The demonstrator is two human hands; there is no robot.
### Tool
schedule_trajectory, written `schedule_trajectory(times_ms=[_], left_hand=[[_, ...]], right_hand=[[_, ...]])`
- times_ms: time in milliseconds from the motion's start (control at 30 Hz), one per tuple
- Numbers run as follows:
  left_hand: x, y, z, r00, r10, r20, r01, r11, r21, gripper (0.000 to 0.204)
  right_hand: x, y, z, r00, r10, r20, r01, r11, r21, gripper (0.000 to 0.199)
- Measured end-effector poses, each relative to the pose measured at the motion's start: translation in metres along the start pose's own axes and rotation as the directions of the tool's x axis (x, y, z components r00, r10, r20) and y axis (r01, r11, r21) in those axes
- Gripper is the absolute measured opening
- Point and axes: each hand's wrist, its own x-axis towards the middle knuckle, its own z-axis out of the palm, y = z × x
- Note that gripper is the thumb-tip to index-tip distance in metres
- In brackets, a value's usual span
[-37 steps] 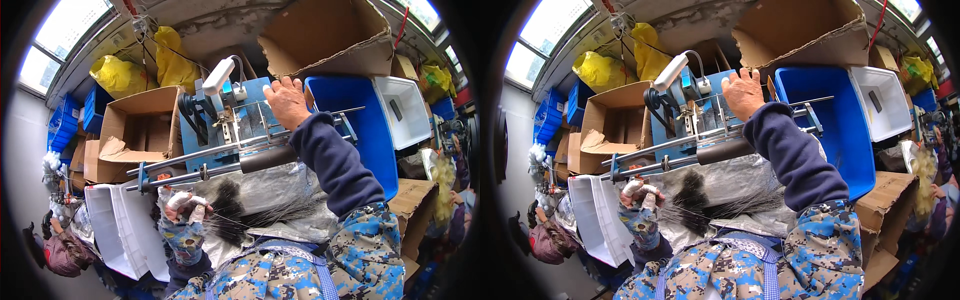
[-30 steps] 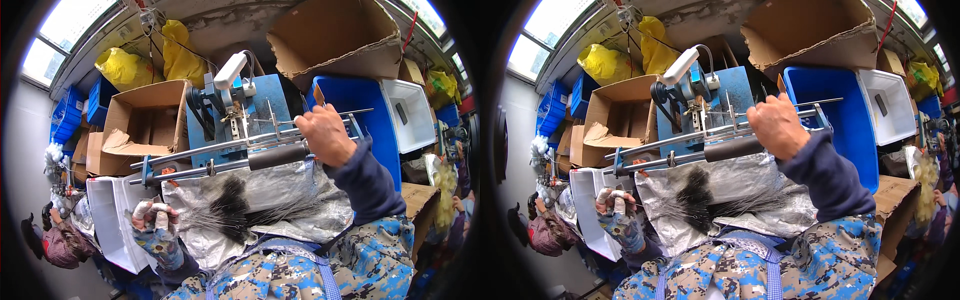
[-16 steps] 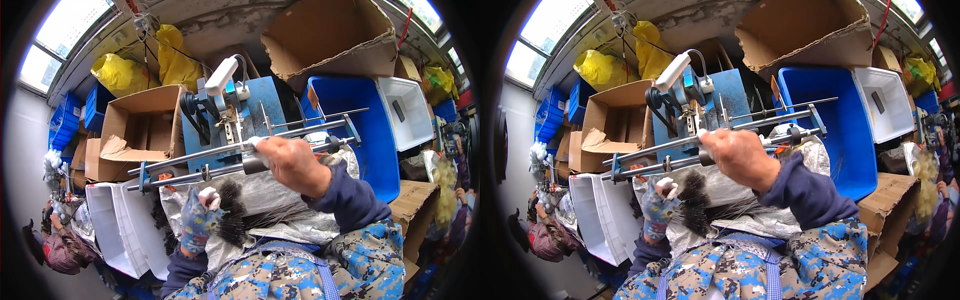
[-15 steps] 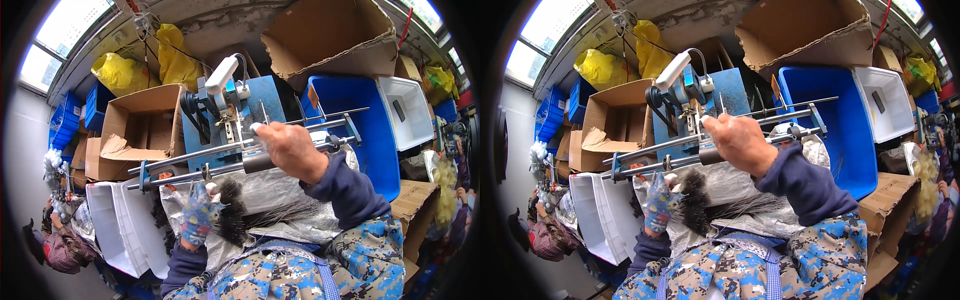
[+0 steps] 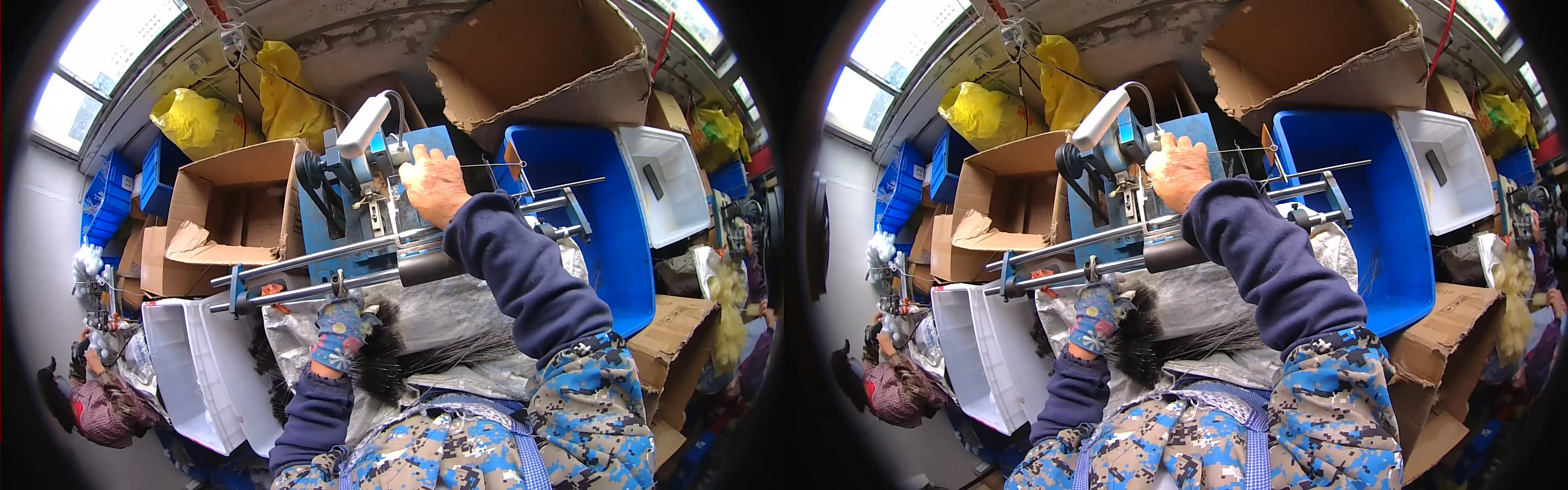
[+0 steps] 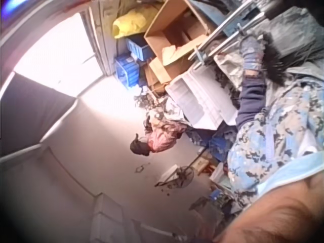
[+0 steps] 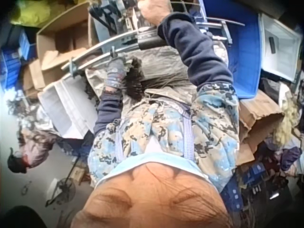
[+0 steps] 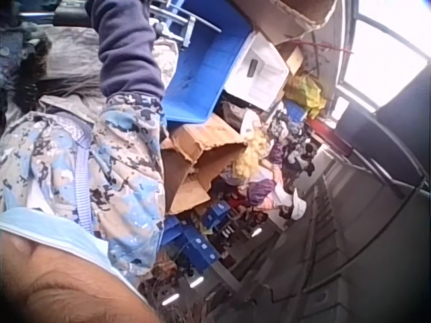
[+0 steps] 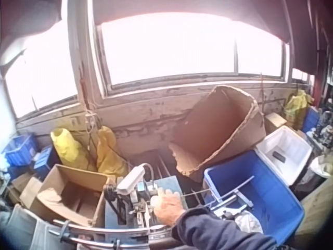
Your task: The person operates a blue industrial machine by repeatedly pulling a white handle to process a bundle of black bristles. The person holds the bristles with a gloved left hand while manipulating the machine's lever with the right hand. The processed bristles are collected in a white bin below the machine.
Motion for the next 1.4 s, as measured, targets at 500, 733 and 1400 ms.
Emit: schedule_trajectory(times_ms=[500,733,1400], left_hand=[[-0.019,0.013,-0.014,0.983,0.092,-0.158,-0.076,0.992,0.105,0.049],[-0.059,0.009,-0.044,0.854,0.372,-0.363,-0.357,0.928,0.110,0.072],[-0.101,0.054,-0.106,0.764,-0.227,-0.604,-0.370,0.613,-0.698,0.017]], right_hand=[[0.005,0.011,0.017,1.000,-0.005,-0.026,0.008,0.996,0.092,0.016],[-0.039,0.018,-0.016,1.000,0.006,-0.007,-0.005,1.000,0.018,0.055],[-0.026,-0.049,0.011,1.000,-0.001,-0.004,0.002,0.971,0.240,0.068]])
